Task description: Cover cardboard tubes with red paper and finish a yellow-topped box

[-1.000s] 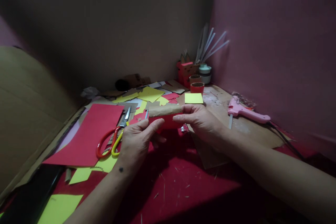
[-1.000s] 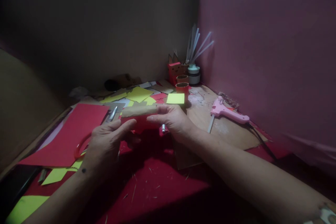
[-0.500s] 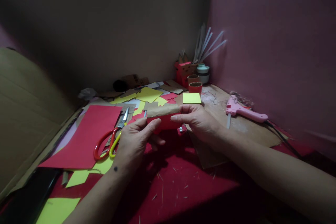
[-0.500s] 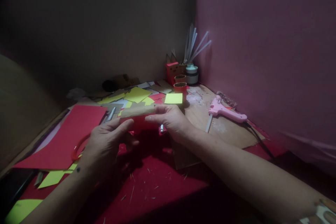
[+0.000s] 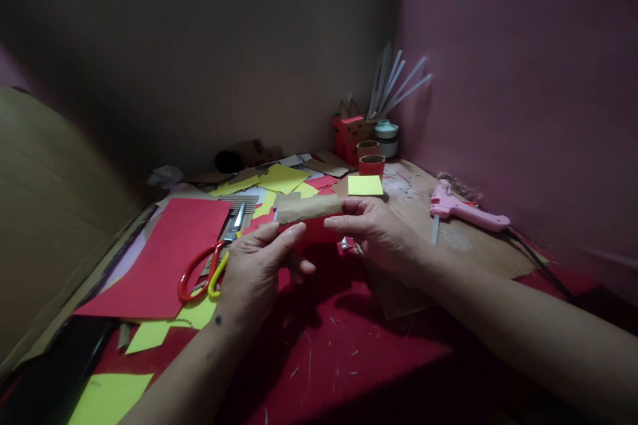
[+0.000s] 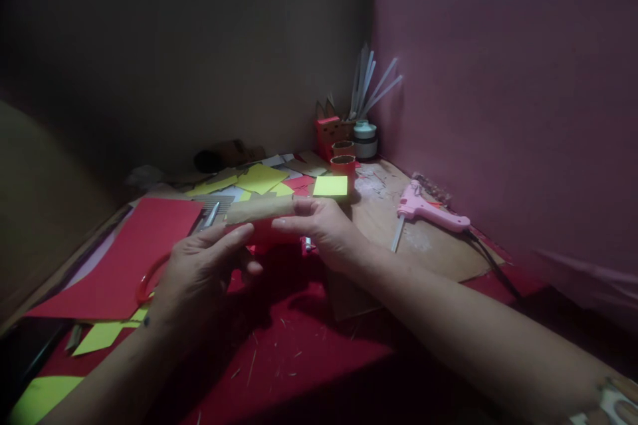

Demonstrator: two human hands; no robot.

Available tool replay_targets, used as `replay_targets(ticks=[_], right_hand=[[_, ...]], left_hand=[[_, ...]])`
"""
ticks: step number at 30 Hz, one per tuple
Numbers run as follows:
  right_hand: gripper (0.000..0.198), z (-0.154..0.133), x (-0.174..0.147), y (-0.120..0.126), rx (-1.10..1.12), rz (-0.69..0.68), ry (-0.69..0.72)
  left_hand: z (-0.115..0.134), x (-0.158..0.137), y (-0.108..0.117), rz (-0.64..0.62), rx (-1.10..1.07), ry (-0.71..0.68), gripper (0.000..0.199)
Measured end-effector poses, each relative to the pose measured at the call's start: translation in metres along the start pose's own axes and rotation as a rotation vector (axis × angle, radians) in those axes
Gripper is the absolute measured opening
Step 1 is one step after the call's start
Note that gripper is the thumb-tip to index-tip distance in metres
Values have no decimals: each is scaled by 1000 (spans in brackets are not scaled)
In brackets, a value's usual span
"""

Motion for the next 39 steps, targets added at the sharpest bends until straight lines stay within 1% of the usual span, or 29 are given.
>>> replay_targets(ticks=[3,5,8,11,15,20,24,27,30,34,36,39], right_hand=[[20,2,0,-4,-16,1,103],[18,4,0,-5,-31,16,142],[16,5,0,-7,-36,26,136],[15,3,-2,-10,-40,-1,120],[17,-1,-2,-8,-65,-29,146],[22,1,1,3,-55,-42,146],[21,-1,3,7,-42,-105,165],[21,-3,3,7,-46,-139,167],[21,-1,1,5,-65,-138,145],[21,2,-2,0,-152,-56,113],[21,0,-3,-3,-228,-18,151],[19,-3,-3,-6,-296,5,217]], left_hand=[[-2,-3,-5,-27,31,-12,24],[-3,-4,-7,-35,52,-22,23],[-4,-4,-6,-22,60,-35,22],[-1,-3,-6,-32,38,-36,20],[2,-2,-3,-19,63,-52,19],[4,1,1,-124,63,-73,27],[4,2,5,-185,57,-81,28],[4,3,5,-224,53,-98,33],[1,3,4,-187,50,-89,28],[-3,2,1,-65,24,-41,27],[-3,1,0,-20,8,-33,25],[-3,1,-1,4,-46,-34,21]])
Point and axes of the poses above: each hand's wrist, its own x-axis towards the middle knuckle, its own y-axis out of the back of the hand, z = x × y, the point moved 4 cm from there along x, towards the middle knuckle, and after that the axes turned 1 degree about y, right-handed, at the moved point
